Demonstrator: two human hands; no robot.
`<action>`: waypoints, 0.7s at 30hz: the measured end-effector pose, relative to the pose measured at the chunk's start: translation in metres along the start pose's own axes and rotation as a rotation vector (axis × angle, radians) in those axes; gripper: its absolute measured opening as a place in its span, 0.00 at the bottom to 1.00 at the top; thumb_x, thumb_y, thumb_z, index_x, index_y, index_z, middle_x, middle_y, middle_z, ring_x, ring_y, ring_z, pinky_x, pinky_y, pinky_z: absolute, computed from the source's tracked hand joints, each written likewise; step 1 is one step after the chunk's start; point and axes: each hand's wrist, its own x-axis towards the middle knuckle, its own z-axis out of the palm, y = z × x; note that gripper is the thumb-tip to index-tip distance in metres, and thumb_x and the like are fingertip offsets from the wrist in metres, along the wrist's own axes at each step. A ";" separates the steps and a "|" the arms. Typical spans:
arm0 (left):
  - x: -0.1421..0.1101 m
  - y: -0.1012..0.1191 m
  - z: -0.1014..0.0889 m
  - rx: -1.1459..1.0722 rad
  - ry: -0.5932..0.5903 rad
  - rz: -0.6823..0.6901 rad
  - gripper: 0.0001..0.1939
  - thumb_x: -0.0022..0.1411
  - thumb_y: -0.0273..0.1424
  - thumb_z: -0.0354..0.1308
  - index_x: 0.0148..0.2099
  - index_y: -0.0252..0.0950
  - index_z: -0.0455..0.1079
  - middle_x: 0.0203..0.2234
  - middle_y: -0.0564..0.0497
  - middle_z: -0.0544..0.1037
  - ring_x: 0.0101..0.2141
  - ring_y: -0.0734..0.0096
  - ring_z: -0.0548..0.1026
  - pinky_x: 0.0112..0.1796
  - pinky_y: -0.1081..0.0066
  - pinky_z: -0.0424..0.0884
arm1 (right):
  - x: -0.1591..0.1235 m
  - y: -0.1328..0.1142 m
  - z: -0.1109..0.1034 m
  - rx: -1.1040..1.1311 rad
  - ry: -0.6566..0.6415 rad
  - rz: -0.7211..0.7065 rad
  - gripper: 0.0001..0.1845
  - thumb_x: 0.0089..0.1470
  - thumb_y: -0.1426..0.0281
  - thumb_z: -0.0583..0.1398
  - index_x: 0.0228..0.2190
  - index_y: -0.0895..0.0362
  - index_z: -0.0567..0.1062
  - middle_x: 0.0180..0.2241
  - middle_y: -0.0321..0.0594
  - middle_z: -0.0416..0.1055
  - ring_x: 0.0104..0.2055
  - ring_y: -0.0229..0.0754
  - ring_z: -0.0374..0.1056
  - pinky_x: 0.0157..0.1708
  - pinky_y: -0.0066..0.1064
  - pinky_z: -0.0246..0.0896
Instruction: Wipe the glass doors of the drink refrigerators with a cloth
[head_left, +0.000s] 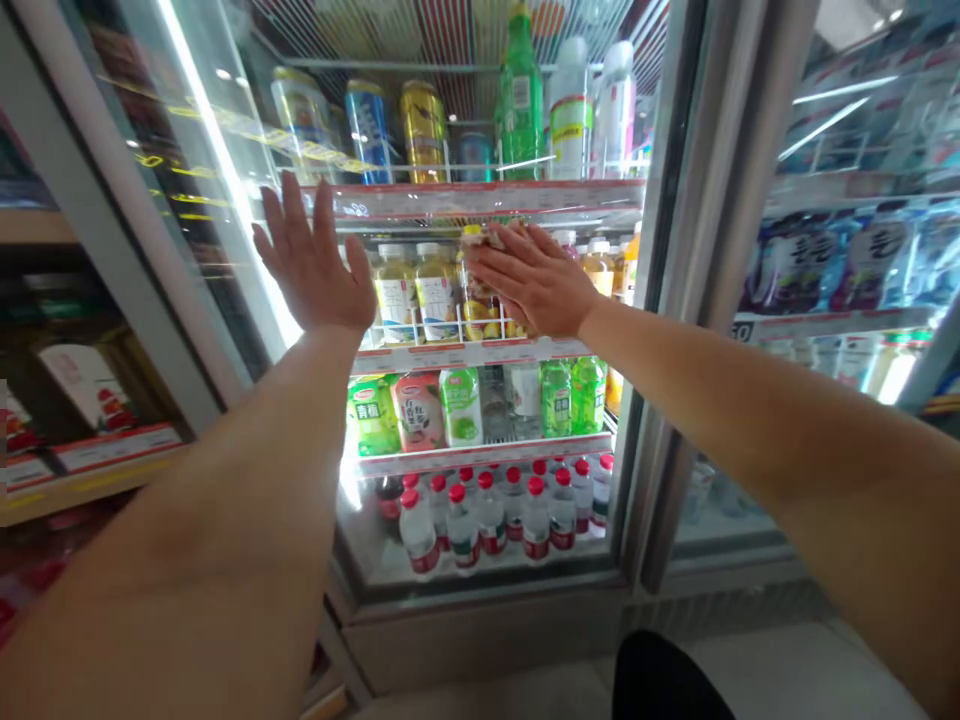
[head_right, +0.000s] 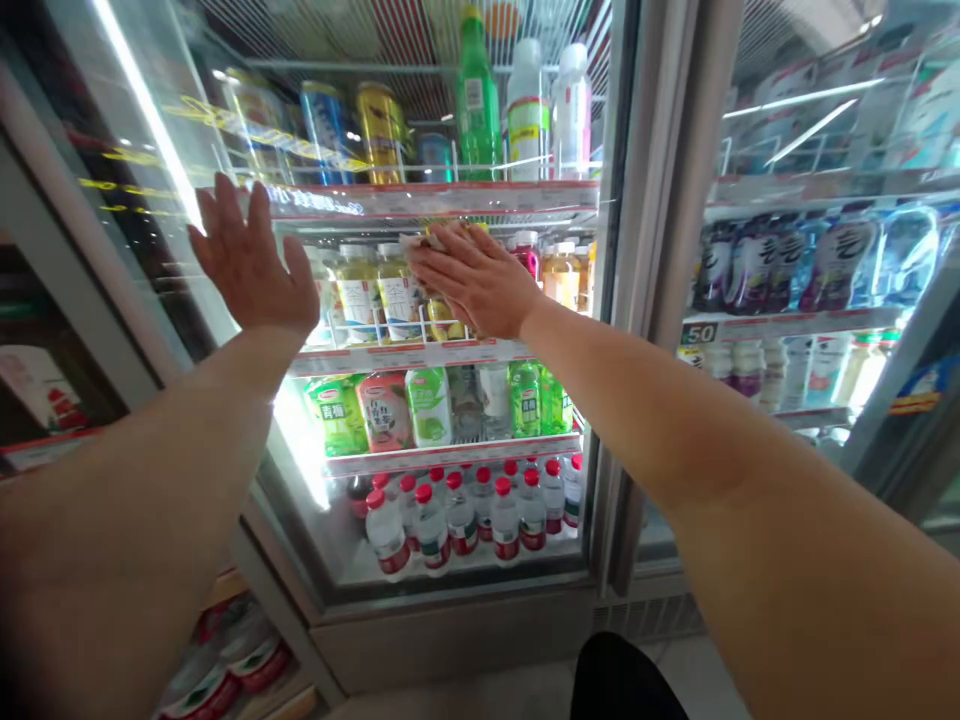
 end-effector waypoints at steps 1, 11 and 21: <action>0.000 0.000 0.000 -0.016 0.002 -0.002 0.35 0.70 0.43 0.46 0.75 0.39 0.47 0.74 0.49 0.42 0.73 0.57 0.34 0.68 0.49 0.25 | 0.003 0.003 -0.004 -0.002 -0.003 0.001 0.33 0.60 0.65 0.53 0.67 0.41 0.61 0.69 0.24 0.56 0.75 0.45 0.42 0.75 0.53 0.32; -0.001 -0.002 0.002 -0.006 0.028 0.003 0.34 0.71 0.44 0.44 0.75 0.40 0.49 0.74 0.52 0.43 0.73 0.63 0.34 0.69 0.50 0.26 | 0.071 -0.031 0.025 -0.080 0.430 0.476 0.33 0.64 0.70 0.44 0.69 0.55 0.57 0.72 0.35 0.50 0.75 0.52 0.38 0.74 0.55 0.30; -0.003 0.002 0.000 0.002 0.045 -0.008 0.35 0.71 0.50 0.39 0.74 0.40 0.51 0.74 0.53 0.45 0.72 0.65 0.34 0.70 0.54 0.28 | 0.083 -0.027 0.016 -0.011 0.422 0.450 0.33 0.65 0.68 0.43 0.69 0.50 0.56 0.72 0.33 0.49 0.76 0.51 0.35 0.74 0.57 0.28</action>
